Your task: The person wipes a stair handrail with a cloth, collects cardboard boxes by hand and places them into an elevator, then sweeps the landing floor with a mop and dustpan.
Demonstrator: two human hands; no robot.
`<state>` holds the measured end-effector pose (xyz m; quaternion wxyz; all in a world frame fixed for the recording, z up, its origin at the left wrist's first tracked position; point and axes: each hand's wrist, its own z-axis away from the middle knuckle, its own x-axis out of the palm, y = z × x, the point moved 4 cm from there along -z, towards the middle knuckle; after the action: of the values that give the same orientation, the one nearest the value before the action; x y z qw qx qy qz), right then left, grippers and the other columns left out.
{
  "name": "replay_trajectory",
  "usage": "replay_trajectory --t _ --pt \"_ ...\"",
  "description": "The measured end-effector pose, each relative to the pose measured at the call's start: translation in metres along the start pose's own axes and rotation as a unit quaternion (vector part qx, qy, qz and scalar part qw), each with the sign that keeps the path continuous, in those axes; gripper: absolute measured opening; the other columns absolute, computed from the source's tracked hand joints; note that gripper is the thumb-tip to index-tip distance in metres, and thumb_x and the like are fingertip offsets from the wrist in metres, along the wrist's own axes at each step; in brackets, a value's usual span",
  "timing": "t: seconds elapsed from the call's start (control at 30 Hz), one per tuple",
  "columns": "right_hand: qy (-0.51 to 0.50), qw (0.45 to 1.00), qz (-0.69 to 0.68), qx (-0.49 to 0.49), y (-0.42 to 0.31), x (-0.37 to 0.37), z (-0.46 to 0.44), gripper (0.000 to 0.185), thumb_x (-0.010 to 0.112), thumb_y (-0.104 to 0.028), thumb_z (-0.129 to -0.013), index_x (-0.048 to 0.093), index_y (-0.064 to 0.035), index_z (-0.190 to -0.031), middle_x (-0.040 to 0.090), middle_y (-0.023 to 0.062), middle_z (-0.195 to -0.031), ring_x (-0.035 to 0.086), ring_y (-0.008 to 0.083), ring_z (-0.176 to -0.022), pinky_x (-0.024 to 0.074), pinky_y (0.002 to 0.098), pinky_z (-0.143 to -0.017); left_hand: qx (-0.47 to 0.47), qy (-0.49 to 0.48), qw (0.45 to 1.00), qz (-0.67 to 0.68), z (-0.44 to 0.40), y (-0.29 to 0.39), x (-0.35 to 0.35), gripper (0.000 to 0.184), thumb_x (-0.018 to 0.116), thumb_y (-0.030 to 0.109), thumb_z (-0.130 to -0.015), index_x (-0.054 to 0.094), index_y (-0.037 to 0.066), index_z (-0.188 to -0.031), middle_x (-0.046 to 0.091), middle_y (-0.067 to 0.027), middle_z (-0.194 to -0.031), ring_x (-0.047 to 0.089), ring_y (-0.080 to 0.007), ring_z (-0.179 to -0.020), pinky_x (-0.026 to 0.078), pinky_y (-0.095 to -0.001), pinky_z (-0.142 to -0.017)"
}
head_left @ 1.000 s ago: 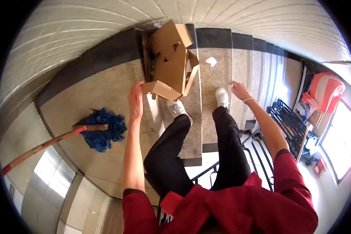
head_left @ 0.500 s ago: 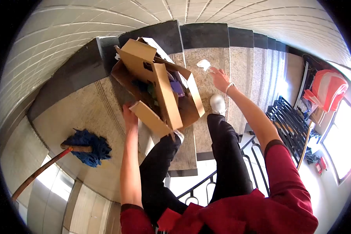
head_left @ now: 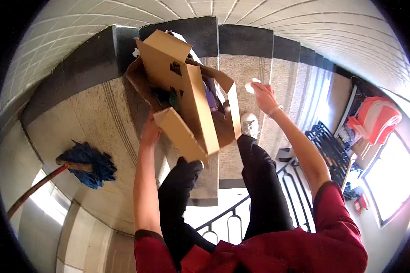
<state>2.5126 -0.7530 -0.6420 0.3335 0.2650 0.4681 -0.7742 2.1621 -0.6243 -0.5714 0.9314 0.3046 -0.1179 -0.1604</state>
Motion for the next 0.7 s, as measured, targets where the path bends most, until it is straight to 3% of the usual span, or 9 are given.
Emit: replay_trajectory --t 0.07,0.23,0.3,0.33,0.4,0.5,0.57,0.63,0.7 --pt "-0.005 0.994 -0.104 -0.017 -0.005 -0.054 0.037 0.046 0.044 0.001 -0.068 0.044 -0.0094 -0.112 0.041 0.0077 -0.116 0.038 0.0251 -0.102 0.0270 0.0343 -0.087 -0.027 0.063 0.995 0.067 -0.001 -0.002 0.013 0.027 0.046 0.012 -0.080 0.045 0.004 -0.105 0.053 -0.0037 -0.096 0.050 -0.0111 -0.085 0.040 -0.0232 -0.072" --pt "-0.045 0.979 -0.193 0.048 -0.025 -0.160 0.103 0.050 0.044 0.002 -0.067 0.041 -0.0083 -0.116 0.039 0.0080 -0.121 0.035 0.0229 -0.110 0.0242 0.0315 -0.091 0.021 0.043 0.999 0.022 0.030 -0.036 0.027 0.022 0.043 0.008 -0.078 0.046 0.003 -0.100 0.052 -0.0054 -0.095 0.048 -0.0134 -0.086 0.039 -0.0255 -0.075" --pt "-0.029 0.993 -0.116 -0.003 -0.024 -0.182 0.124 0.051 0.045 0.001 -0.066 0.041 -0.0077 -0.116 0.040 0.0086 -0.120 0.032 0.0222 -0.114 0.0217 0.0306 -0.093 0.015 0.072 0.994 -0.078 0.056 -0.043 0.023 0.028 0.045 0.009 -0.077 0.043 0.002 -0.104 0.051 -0.0073 -0.096 0.047 -0.0162 -0.084 0.038 -0.0281 -0.075" --pt "-0.037 0.997 -0.072 -0.016 -0.033 -0.195 0.129 0.051 0.044 0.002 -0.066 0.041 -0.0077 -0.116 0.040 0.0084 -0.120 0.032 0.0208 -0.115 0.0223 0.0318 -0.093 0.092 0.081 0.986 -0.110 0.085 -0.012 0.039 0.030 0.044 0.008 -0.076 0.042 0.002 -0.106 0.051 -0.0073 -0.095 0.047 -0.0169 -0.085 0.037 -0.0283 -0.077" --pt "-0.064 0.997 -0.031 -0.040 -0.052 -0.213 0.136 0.052 0.044 0.001 -0.065 0.040 -0.0075 -0.116 0.040 0.0083 -0.120 0.033 0.0203 -0.114 0.0227 0.0338 -0.091 0.095 0.069 0.991 0.056 0.129 0.007 0.050 0.035 0.043 0.003 -0.074 0.041 0.003 -0.109 0.051 -0.0048 -0.092 0.046 -0.0132 -0.082 0.039 -0.0270 -0.072" --pt "-0.081 0.994 0.027 -0.070 -0.100 -0.240 0.143 0.052 0.048 0.000 -0.065 0.041 -0.0070 -0.116 0.041 0.0103 -0.118 0.035 0.0224 -0.111 0.0239 0.0345 -0.090 0.072 0.063 0.994 0.057 0.186 0.018 0.045 0.040 0.043 0.001 -0.074 0.036 0.003 -0.113 0.051 -0.0037 -0.091 0.047 -0.0119 -0.078 0.040 -0.0252 -0.067" --pt "-0.090 0.989 0.052 -0.104 -0.128 -0.249 0.147 0.053 0.050 0.001 -0.063 0.042 -0.0066 -0.115 0.041 0.0106 -0.118 0.036 0.0231 -0.109 0.0256 0.0335 -0.089 0.012 0.074 0.994 0.083 0.223 0.028 0.040 0.047 0.041 0.004 -0.081 0.024 0.007 -0.125 0.041 -0.0067 -0.116 0.040 -0.0169 -0.102 0.035 -0.0293 -0.083" --pt "-0.091 0.983 0.069 -0.141 -0.158 -0.255 0.145 0.054 0.051 0.003 -0.061 0.043 -0.0066 -0.114 0.042 0.0098 -0.117 0.038 0.0231 -0.107 0.0270 0.0327 -0.088 0.005 0.095 0.989 0.112 0.259 0.042 0.030 0.048 0.041 0.003 -0.081 0.023 0.009 -0.125 0.040 -0.0061 -0.115 0.041 -0.0168 -0.101 0.037 -0.0286 -0.080" --pt "-0.089 0.976 0.126 -0.153 -0.186 -0.261 0.140 0.053 0.051 0.002 -0.061 0.043 -0.0067 -0.113 0.043 0.0089 -0.116 0.038 0.0227 -0.106 0.0271 0.0328 -0.088 0.157 0.116 0.981 0.021 0.282 0.047 0.015 0.051 0.041 0.000 -0.080 0.021 0.008 -0.125 0.041 -0.0062 -0.113 0.042 -0.0164 -0.097 0.037 -0.0279 -0.077"
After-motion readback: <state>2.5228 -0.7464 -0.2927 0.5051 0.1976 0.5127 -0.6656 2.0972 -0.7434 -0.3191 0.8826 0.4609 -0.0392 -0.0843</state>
